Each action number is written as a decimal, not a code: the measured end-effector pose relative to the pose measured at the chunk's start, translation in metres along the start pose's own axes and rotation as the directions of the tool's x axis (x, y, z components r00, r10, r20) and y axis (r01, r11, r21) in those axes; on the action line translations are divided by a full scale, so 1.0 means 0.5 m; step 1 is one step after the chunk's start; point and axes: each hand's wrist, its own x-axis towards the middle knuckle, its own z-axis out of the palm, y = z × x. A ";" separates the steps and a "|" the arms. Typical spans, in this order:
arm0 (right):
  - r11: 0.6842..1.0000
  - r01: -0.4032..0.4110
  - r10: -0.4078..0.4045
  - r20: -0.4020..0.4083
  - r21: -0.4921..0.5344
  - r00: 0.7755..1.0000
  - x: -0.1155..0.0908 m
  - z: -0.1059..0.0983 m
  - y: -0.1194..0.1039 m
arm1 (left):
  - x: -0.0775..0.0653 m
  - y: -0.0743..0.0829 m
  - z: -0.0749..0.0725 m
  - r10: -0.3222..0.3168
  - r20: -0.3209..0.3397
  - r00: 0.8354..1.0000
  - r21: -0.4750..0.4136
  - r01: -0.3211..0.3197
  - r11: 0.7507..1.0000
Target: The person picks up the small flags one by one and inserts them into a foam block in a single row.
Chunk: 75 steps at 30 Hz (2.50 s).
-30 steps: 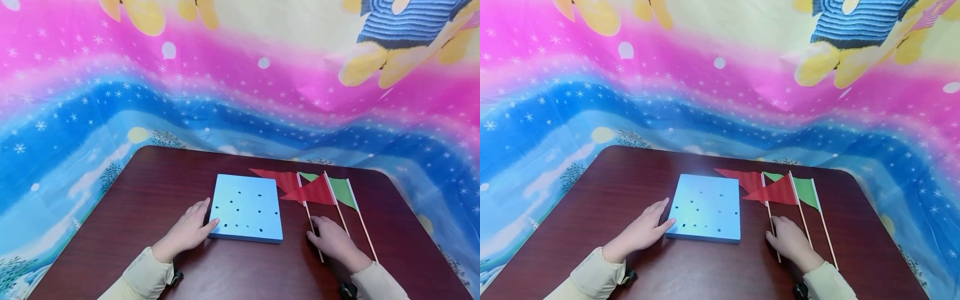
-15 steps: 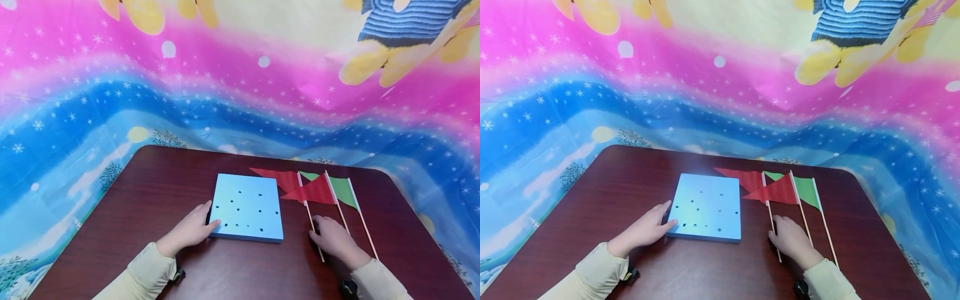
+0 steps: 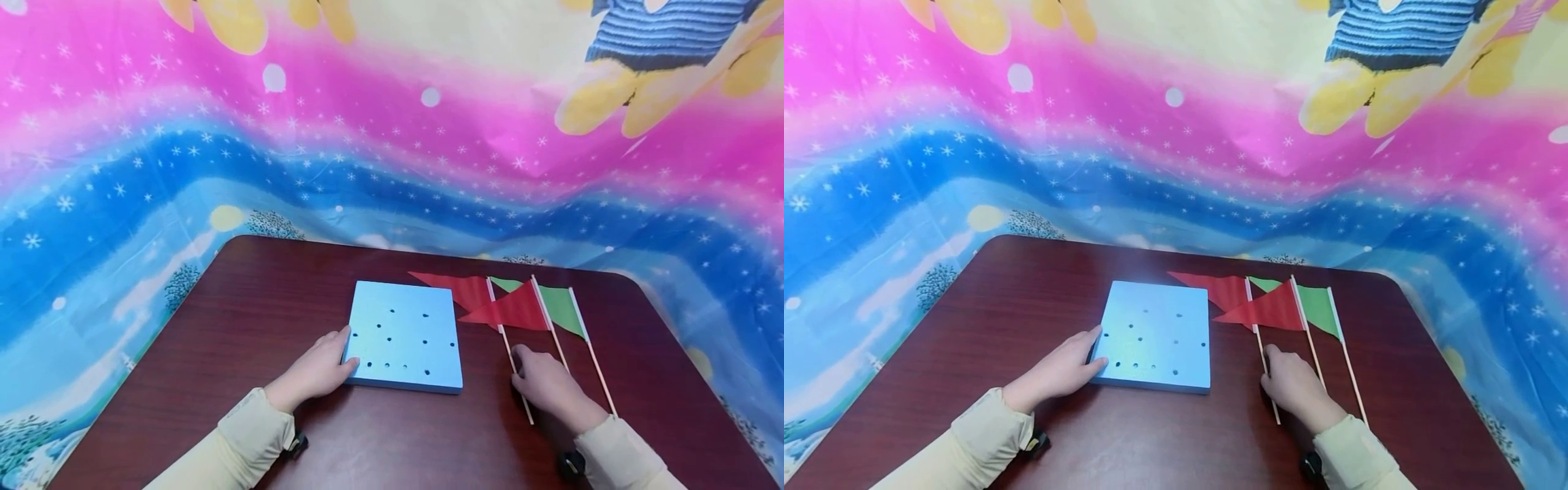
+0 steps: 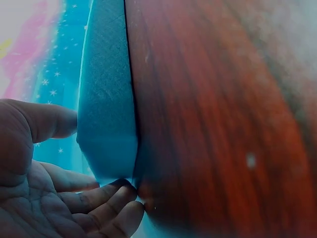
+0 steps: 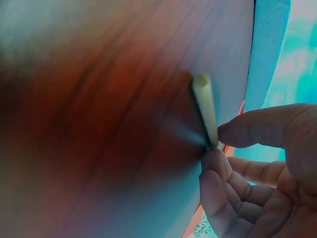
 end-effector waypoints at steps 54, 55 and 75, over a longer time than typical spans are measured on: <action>0.714 0.219 -0.062 -0.251 0.665 0.966 0.001 -0.066 -0.041 | 0.016 -0.005 -0.013 -0.013 -0.026 1.000 -0.057 0.011 0.998; 0.715 0.233 -0.065 -0.269 0.659 0.961 0.003 -0.068 -0.048 | 0.017 -0.005 -0.013 -0.012 -0.027 1.000 -0.057 0.011 0.998; 0.776 0.359 -0.199 -0.340 0.519 0.919 0.077 -0.044 -0.208 | 0.020 -0.010 -0.009 0.004 -0.019 1.000 -0.064 -0.005 0.998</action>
